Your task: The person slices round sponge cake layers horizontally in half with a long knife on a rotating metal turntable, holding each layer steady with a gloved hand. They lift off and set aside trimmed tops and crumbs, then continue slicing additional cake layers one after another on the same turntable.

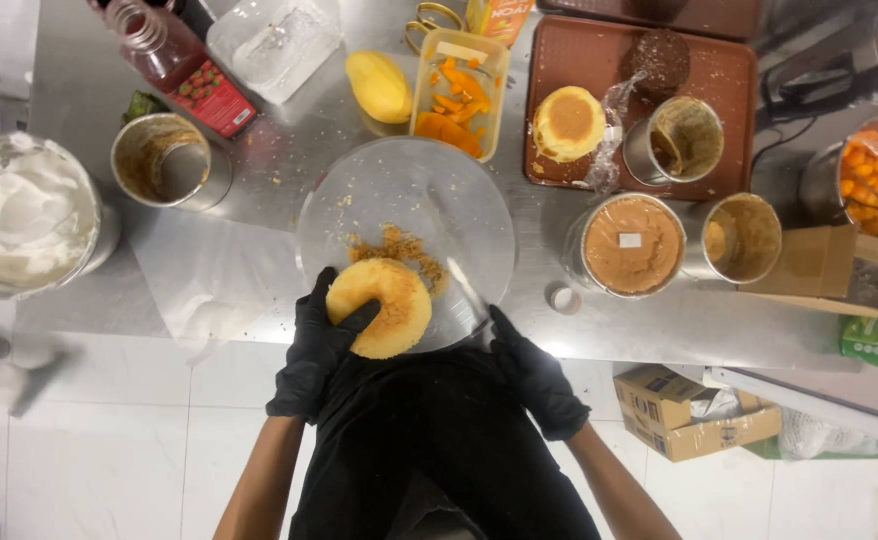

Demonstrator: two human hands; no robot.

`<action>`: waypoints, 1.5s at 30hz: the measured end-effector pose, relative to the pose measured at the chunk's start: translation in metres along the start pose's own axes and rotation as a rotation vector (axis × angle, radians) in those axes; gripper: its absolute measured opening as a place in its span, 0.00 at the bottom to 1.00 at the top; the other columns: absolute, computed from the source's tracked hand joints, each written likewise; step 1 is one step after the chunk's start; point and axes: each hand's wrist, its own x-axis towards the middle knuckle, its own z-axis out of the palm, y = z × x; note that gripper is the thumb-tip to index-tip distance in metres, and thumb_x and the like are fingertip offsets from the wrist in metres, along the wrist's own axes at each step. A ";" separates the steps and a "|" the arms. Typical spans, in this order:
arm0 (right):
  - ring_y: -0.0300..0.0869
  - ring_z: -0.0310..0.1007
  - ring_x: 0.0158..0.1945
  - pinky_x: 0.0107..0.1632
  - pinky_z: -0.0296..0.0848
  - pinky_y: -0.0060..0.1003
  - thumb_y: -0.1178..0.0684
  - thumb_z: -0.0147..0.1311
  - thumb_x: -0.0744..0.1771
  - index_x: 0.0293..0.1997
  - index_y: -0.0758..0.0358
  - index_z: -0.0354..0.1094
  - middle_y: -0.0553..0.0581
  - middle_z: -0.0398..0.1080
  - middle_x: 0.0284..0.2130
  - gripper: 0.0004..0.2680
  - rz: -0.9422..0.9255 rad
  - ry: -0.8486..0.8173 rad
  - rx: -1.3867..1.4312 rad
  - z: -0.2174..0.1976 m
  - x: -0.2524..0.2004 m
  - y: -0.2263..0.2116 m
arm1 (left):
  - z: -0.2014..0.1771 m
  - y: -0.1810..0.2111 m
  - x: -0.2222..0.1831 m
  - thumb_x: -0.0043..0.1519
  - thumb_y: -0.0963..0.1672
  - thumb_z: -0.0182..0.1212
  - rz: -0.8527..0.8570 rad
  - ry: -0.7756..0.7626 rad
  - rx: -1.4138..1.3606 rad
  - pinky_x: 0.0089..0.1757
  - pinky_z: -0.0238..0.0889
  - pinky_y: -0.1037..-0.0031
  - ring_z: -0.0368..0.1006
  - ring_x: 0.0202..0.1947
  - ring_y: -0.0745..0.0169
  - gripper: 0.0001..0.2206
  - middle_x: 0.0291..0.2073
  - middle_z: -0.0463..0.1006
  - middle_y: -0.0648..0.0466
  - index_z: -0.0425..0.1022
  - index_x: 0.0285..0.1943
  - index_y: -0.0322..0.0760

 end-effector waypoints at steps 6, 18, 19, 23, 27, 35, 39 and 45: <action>0.54 0.75 0.56 0.56 0.72 0.44 0.55 0.56 0.66 0.72 0.51 0.57 0.63 0.75 0.53 0.23 0.023 -0.149 0.022 0.037 -0.026 0.041 | -0.003 -0.003 0.001 0.54 0.43 0.73 -0.005 -0.204 -0.145 0.50 0.74 0.68 0.77 0.49 0.59 0.31 0.51 0.82 0.46 0.70 0.69 0.33; 0.43 0.74 0.43 0.48 0.74 0.36 0.60 0.48 0.71 0.76 0.60 0.56 0.62 0.75 0.44 0.21 -0.065 0.278 0.461 -0.007 -0.028 0.010 | 0.063 0.151 0.011 0.58 0.47 0.67 -0.173 -0.494 -0.337 0.40 0.64 0.76 0.70 0.46 0.64 0.27 0.51 0.77 0.54 0.68 0.67 0.39; 0.43 0.74 0.43 0.48 0.74 0.36 0.60 0.48 0.71 0.76 0.60 0.56 0.62 0.75 0.44 0.21 -0.065 0.286 0.459 -0.013 -0.029 0.010 | 0.092 0.158 0.034 0.58 0.47 0.67 -0.169 -0.503 -0.336 0.40 0.64 0.76 0.70 0.46 0.64 0.27 0.51 0.77 0.54 0.68 0.67 0.39; 0.34 0.64 0.22 0.24 0.63 0.28 0.59 0.43 0.71 0.73 0.60 0.56 0.58 0.72 0.35 0.19 0.048 0.526 1.072 -0.024 -0.042 0.024 | 0.224 0.169 0.141 0.54 0.47 0.72 -0.050 -0.649 -0.572 0.38 0.74 0.72 0.78 0.44 0.61 0.28 0.50 0.79 0.50 0.69 0.63 0.36; 0.36 0.64 0.18 0.20 0.61 0.30 0.57 0.45 0.71 0.63 0.65 0.63 0.62 0.74 0.32 0.12 0.175 0.569 1.097 -0.010 -0.076 0.031 | 0.324 0.181 0.217 0.46 0.49 0.77 -0.115 -0.338 -0.363 0.32 0.71 0.63 0.78 0.40 0.55 0.37 0.48 0.78 0.51 0.61 0.65 0.43; 0.35 0.69 0.35 0.36 0.68 0.28 0.57 0.47 0.71 0.67 0.66 0.59 0.60 0.73 0.45 0.15 0.216 0.224 0.936 0.013 -0.093 0.051 | 0.353 0.156 0.257 0.51 0.49 0.74 0.318 -0.362 -0.205 0.46 0.65 0.58 0.68 0.52 0.50 0.39 0.57 0.70 0.44 0.56 0.69 0.37; 0.36 0.75 0.43 0.42 0.75 0.30 0.55 0.45 0.72 0.73 0.66 0.56 0.57 0.73 0.51 0.18 0.159 0.047 1.051 0.013 -0.064 0.068 | 0.285 0.185 0.237 0.60 0.52 0.68 0.587 -0.474 0.106 0.59 0.54 0.58 0.58 0.66 0.46 0.38 0.67 0.63 0.40 0.53 0.75 0.35; 0.36 0.71 0.26 0.28 0.70 0.28 0.51 0.43 0.72 0.68 0.63 0.62 0.58 0.77 0.40 0.15 0.306 0.027 0.742 -0.001 -0.013 0.034 | 0.076 0.119 0.159 0.70 0.51 0.66 1.025 0.038 0.567 0.75 0.37 0.52 0.39 0.81 0.35 0.38 0.79 0.48 0.36 0.48 0.82 0.29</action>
